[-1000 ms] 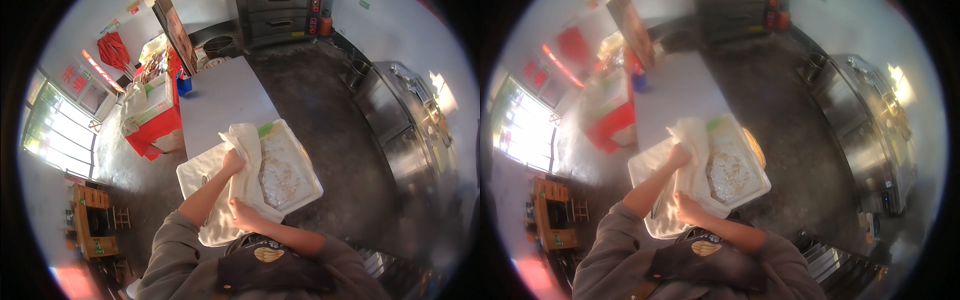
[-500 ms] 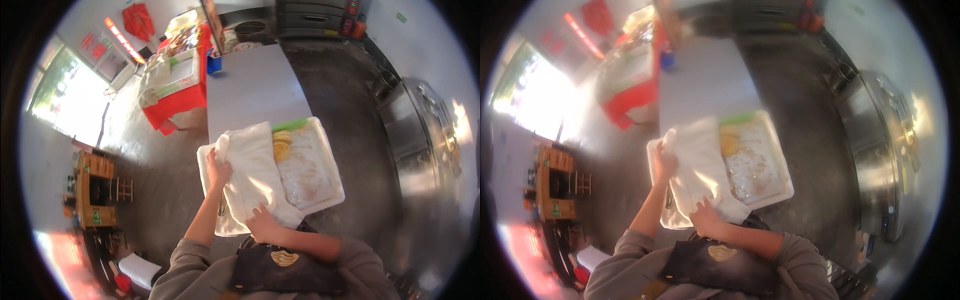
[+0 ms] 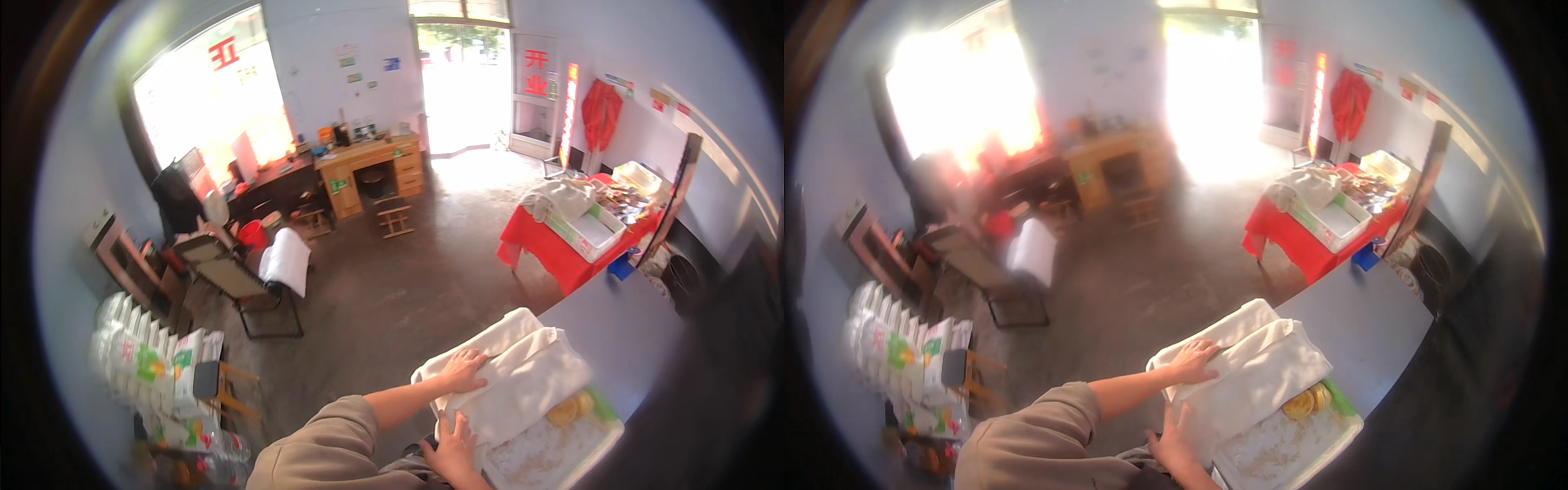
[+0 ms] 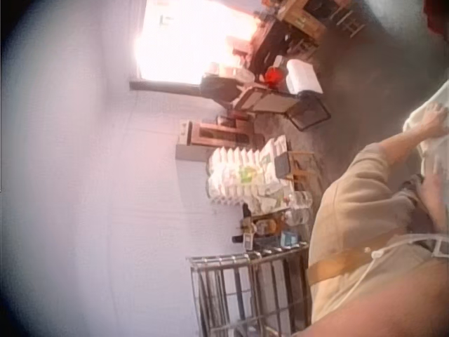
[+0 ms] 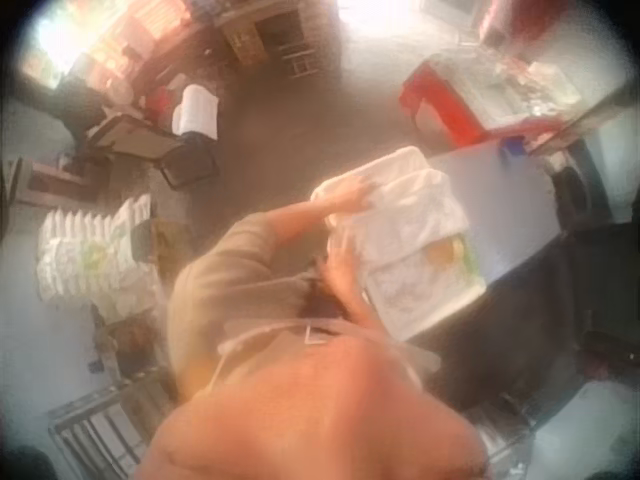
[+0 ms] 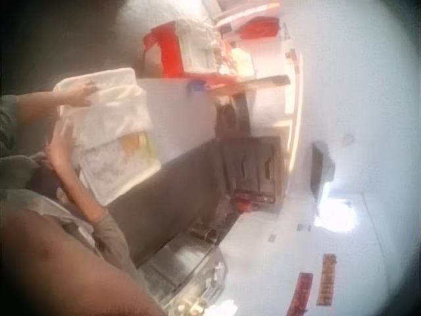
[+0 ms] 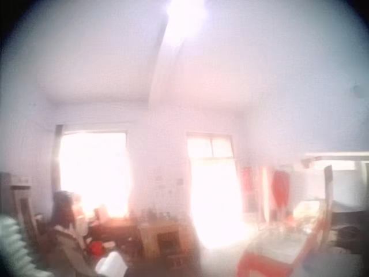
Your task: The person arranges baked pies on trays, covers them with a cloth, then flattens dough, runs it through a dough sheeter, and cuts circular pieces with a round cutter. The cut dough circles are placed on a tray.
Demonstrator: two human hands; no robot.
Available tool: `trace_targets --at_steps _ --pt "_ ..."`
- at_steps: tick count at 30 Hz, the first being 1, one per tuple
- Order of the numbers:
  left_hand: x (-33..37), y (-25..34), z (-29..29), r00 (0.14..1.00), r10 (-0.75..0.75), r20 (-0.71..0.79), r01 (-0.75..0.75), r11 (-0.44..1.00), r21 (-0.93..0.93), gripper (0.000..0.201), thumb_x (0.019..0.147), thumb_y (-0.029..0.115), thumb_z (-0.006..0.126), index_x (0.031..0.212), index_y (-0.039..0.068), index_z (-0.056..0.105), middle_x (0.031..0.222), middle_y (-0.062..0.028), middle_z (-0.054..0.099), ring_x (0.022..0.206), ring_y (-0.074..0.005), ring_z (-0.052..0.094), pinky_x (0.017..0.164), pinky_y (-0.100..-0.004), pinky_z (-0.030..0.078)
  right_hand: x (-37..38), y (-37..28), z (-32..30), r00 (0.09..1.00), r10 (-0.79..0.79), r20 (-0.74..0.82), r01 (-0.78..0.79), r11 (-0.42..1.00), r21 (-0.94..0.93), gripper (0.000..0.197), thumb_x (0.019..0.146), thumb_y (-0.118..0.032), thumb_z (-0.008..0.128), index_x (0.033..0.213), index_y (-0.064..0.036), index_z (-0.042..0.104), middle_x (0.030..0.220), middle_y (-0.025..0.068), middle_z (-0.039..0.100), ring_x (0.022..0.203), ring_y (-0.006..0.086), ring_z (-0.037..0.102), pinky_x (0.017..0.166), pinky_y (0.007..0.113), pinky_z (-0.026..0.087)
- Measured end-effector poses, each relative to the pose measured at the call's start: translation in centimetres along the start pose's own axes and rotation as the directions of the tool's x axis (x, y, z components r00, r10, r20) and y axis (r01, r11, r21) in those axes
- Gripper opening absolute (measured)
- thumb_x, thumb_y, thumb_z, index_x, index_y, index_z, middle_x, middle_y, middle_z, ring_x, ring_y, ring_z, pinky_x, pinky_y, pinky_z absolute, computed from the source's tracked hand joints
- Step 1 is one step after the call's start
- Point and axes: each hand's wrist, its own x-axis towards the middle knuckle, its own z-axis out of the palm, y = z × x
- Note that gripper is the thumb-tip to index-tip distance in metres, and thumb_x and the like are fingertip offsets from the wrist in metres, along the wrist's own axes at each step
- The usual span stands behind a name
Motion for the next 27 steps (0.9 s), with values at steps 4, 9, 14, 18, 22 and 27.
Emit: trace_targets --at_steps 4,9,14,18,22,27 --pt "-1.0 -0.5 0.9 1.0 -0.015 -0.007 0.015 1.0 0.026 0.084 0.087 0.041 0.079 0.158 0.008 0.048 0.159 -0.0215 0.05 0.15 -0.0389 0.045 0.124 -0.0487 0.037 -3.2 -0.3 0.5 0.952 -0.087 0.295 0.062 0.994 0.092 0.085 0.094 -0.048 0.078 0.159 -0.0029 0.045 0.157 0.0338 0.041 0.142 0.049 0.051 0.118 0.049 0.045" --pt "-3.0 -1.4 0.2 0.997 -0.013 -0.075 0.008 0.998 -0.055 0.082 0.086 0.037 0.081 0.156 0.007 0.051 0.159 -0.022 0.049 0.15 -0.0393 0.045 0.124 -0.0513 0.036 -5.6 1.4 -0.6 0.976 -0.136 0.17 0.109 0.981 0.158 0.076 0.097 -0.046 0.074 0.155 -0.0033 0.052 0.153 0.0292 0.05 0.146 0.0445 0.048 0.118 0.049 0.045" --pt "-8.3 -2.7 0.7 0.826 -0.325 -0.46 0.284 0.946 -0.158 0.082 0.086 0.039 0.082 0.154 0.005 0.051 0.163 -0.0242 0.043 0.154 -0.041 0.038 0.128 -0.0545 0.029 -11.2 9.9 -5.5 0.849 0.074 -0.524 -0.141 0.986 -0.088 0.047 0.097 -0.027 0.073 0.136 -0.0012 0.069 0.142 0.0279 0.065 0.135 0.0478 0.057 0.12 0.056 0.039" --pt "-10.8 -3.9 4.8 0.494 -0.779 -0.385 0.53 0.622 -0.577 0.094 0.088 0.048 0.081 0.16 0.003 0.041 0.166 -0.0263 0.035 0.156 -0.0417 0.034 0.129 -0.0515 0.028 -16.0 15.5 -8.8 0.585 0.546 -0.6 -0.487 0.828 0.278 0.057 0.104 -0.042 0.062 0.151 -0.01 0.059 0.153 0.0217 0.058 0.142 0.0443 0.049 0.122 0.054 0.036" --pt "-10.3 -5.1 10.1 0.46 -0.883 0.093 0.309 0.061 -0.949 0.092 0.094 0.056 0.074 0.159 0.002 0.038 0.155 -0.0243 0.049 0.143 -0.0386 0.049 0.121 -0.0502 0.04 -14.4 18.6 -9.4 0.459 0.811 -0.364 -0.388 0.551 0.739 0.068 0.103 -0.051 0.058 0.156 -0.0086 0.05 0.157 0.021 0.053 0.145 0.0422 0.047 0.123 0.053 0.036" --pt "-8.9 -5.3 14.3 0.613 -0.746 0.26 0.091 -0.26 -0.961 0.077 0.097 0.049 0.073 0.152 0.005 0.042 0.145 -0.0161 0.054 0.13 -0.0302 0.055 0.112 -0.048 0.048 -14.4 22.2 -7.7 0.425 0.888 -0.174 -0.169 0.266 0.949 0.083 0.101 -0.062 0.053 0.162 -0.0068 0.039 0.162 0.0201 0.047 0.149 0.0396 0.044 0.124 0.051 0.036"
